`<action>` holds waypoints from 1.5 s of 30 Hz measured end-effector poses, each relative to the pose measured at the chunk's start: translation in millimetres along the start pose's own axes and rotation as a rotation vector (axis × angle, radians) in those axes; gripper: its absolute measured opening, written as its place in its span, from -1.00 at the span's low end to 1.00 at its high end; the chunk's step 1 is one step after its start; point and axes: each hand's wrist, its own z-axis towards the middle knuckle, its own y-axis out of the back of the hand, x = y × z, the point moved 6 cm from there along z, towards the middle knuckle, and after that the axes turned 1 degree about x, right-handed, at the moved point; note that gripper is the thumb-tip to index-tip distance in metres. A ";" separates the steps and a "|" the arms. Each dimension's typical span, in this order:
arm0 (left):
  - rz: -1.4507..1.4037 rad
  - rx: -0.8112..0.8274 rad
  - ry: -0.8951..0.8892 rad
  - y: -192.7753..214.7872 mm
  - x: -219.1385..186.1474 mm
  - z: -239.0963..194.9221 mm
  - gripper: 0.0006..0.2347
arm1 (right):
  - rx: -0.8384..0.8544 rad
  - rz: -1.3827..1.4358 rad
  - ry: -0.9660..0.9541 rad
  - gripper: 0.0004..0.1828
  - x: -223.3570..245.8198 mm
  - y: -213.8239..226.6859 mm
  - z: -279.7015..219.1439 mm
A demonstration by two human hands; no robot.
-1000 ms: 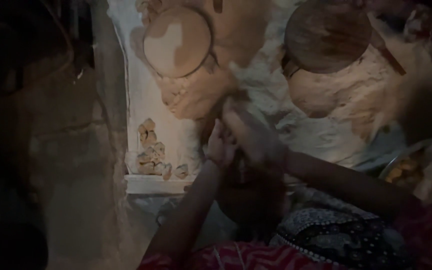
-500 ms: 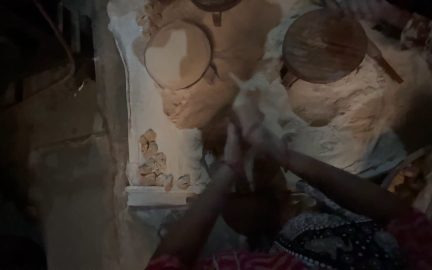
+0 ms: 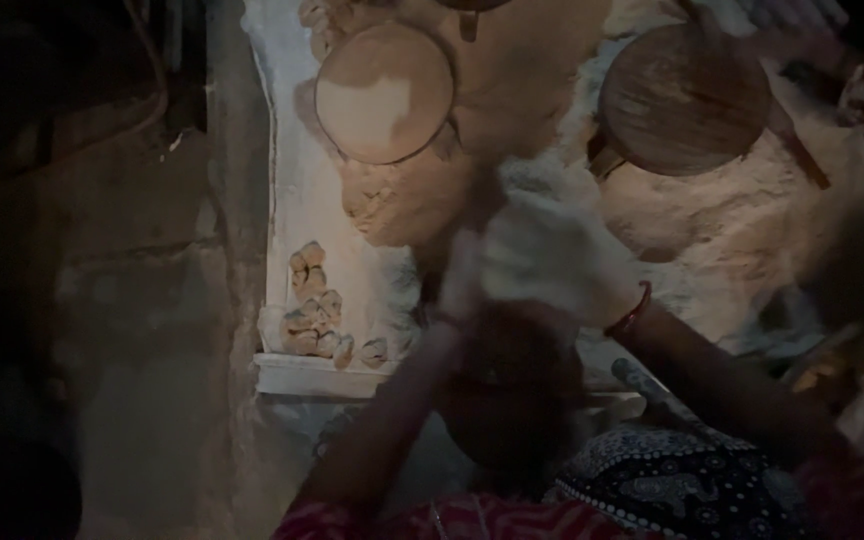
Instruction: The person rolls dough balls into flat circular discs using a rolling pin on a floured surface. They repeatedly flatten, flip, and dust the dough, then place the finished discs onto a nearby pile.
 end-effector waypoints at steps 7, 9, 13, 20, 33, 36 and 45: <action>-0.708 0.227 0.487 19.4 18.9 -46.1 -0.41 | -0.217 0.052 -0.319 -0.52 -60.7 47.4 20.3; -0.637 0.401 0.295 0.7 -15.8 -34.1 -0.40 | -0.401 -0.143 -0.321 -0.53 -77.1 92.2 9.1; -0.321 0.470 -0.019 24.5 -55.4 -9.7 -0.38 | -0.485 -0.983 -0.012 -0.54 -91.0 151.9 -33.2; 0.503 0.077 -0.245 60.5 -31.6 61.3 -0.35 | -0.086 -1.793 -0.438 -0.38 -156.8 188.4 -35.6; 0.944 -0.278 -0.007 220.5 45.9 258.1 -0.29 | -0.267 -1.658 -0.677 -0.71 -168.9 192.9 -57.1; 1.229 -0.043 0.057 178.9 30.1 279.3 -0.28 | -0.284 -1.612 -0.761 -0.72 -170.8 187.4 -60.2; 1.326 -0.089 -0.071 169.4 37.6 281.1 -0.26 | -0.242 -1.768 -0.630 -0.75 -175.8 187.3 -67.2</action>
